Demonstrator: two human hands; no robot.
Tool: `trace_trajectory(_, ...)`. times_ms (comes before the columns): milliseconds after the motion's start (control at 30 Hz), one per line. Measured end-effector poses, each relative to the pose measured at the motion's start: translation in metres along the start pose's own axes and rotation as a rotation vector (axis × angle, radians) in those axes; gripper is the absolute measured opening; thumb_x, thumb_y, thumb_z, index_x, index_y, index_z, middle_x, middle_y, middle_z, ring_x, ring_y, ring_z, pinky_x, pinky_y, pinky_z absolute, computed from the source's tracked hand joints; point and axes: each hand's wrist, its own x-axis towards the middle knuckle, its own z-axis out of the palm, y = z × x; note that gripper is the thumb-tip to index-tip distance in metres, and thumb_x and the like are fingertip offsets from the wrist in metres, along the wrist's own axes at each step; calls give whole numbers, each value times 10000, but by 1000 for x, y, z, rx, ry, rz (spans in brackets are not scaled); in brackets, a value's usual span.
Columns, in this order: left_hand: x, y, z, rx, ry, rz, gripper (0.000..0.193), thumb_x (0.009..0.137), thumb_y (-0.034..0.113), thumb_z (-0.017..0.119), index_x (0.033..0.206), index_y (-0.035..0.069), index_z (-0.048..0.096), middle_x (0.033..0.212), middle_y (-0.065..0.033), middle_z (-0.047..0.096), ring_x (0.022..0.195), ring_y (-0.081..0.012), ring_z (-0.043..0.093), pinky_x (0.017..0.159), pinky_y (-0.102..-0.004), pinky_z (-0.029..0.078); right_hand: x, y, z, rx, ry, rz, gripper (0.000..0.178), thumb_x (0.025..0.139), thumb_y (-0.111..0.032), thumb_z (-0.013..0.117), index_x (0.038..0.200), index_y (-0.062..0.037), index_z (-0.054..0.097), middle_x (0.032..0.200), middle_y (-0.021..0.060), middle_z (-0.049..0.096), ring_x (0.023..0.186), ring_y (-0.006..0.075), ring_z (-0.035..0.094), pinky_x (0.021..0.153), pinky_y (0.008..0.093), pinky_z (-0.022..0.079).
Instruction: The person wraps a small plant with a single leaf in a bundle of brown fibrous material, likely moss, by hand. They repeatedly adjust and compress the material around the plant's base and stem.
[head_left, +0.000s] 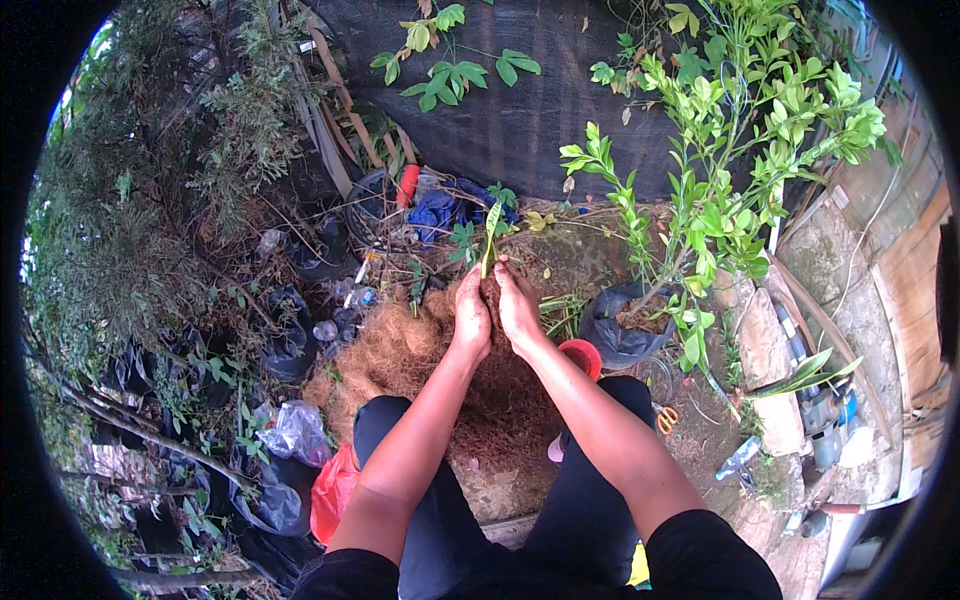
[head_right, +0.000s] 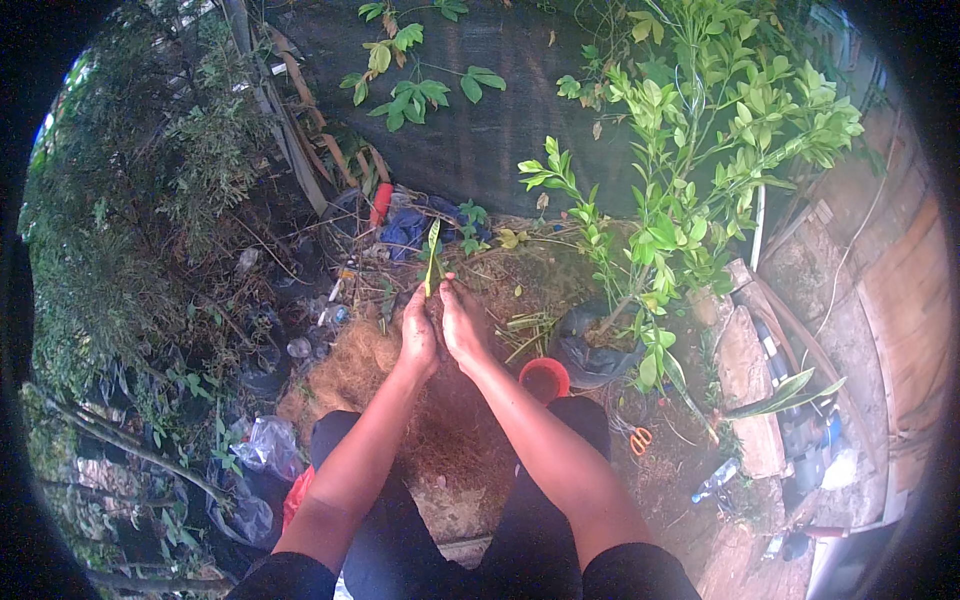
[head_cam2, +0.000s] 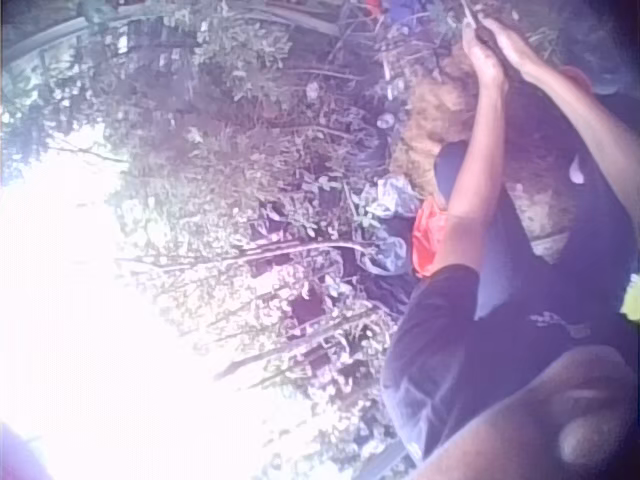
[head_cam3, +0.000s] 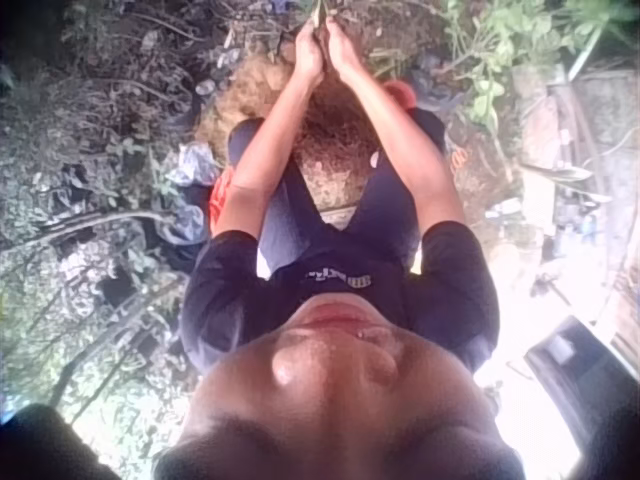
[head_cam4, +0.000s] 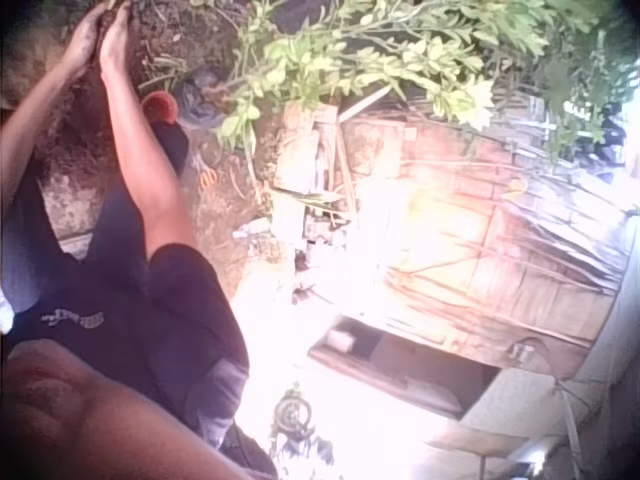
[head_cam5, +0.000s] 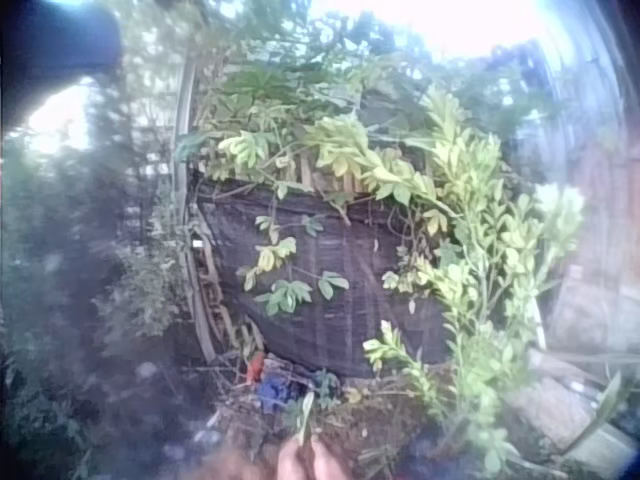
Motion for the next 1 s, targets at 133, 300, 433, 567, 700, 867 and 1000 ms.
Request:
trace_trajectory(133, -2, -1, -1, 281, 5, 114, 380, 1085, 213, 368, 1256, 7, 639, 1219, -95, 663, 1132, -179, 594, 1026, -302, 432, -2, -3, -1, -206, -38, -29, 413, 1036, -334, 477, 1273, -40, 645, 1058, 231, 719, 989, 371, 699, 856, 422, 513)
trace_trajectory(300, 0, -1, -1, 114, 24, 40, 357, 1079, 185, 388, 1243, -16, 634, 1215, -91, 662, 1124, -171, 588, 1029, -297, 420, -2, -6, -2, -166, -49, -2, 415, 1030, -361, 490, 1282, -71, 647, 1025, 226, 720, 958, 364, 702, 834, 433, 515)
trace_trajectory(433, 0, 0, 0, 185, 53, 74, 339, 1070, 157, 399, 1240, -20, 633, 1211, -93, 664, 1112, -171, 596, 1023, -300, 424, -3, -5, 0, -84, 16, -39, 433, 1029, -383, 497, 1285, -65, 643, 963, 220, 720, 892, 352, 708, 783, 437, 517)
trace_trajectory(567, -2, 1, 2, 191, 37, 105, 338, 1071, 142, 384, 1230, -18, 636, 1187, -95, 676, 1102, -168, 603, 1011, -295, 434, -3, -6, -1, -252, -55, -65, 453, 1024, -399, 506, 1298, -63, 638, 961, 216, 726, 877, 347, 717, 748, 420, 524)
trace_trajectory(700, -1, 1, 3, 176, 92, 103, 341, 1076, 130, 366, 1222, -18, 637, 1187, -99, 679, 1079, -168, 616, 994, -294, 454, -2, -5, -1, -296, -53, -45, 444, 1019, -395, 520, 1293, -67, 641, 926, 216, 725, 848, 344, 721, 731, 427, 526)
trace_trajectory(867, -2, 1, 0, 252, 87, 159, 338, 1079, 131, 368, 1223, -21, 633, 1172, -95, 681, 1055, -163, 620, 976, -297, 465, -1, -2, 0, -195, -99, -56, 392, 1020, -339, 546, 1285, -67, 646, 897, 220, 721, 822, 320, 728, 724, 430, 529)
trace_trajectory(1000, -2, 0, 1, 281, 87, 174, 336, 1081, 139, 372, 1219, -23, 633, 1145, -84, 682, 1042, -157, 616, 963, -293, 466, -2, -1, 1, -125, -92, -41, 384, 1023, -313, 548, 1283, -48, 648, 998, 223, 728, 911, 301, 727, 787, 403, 531)
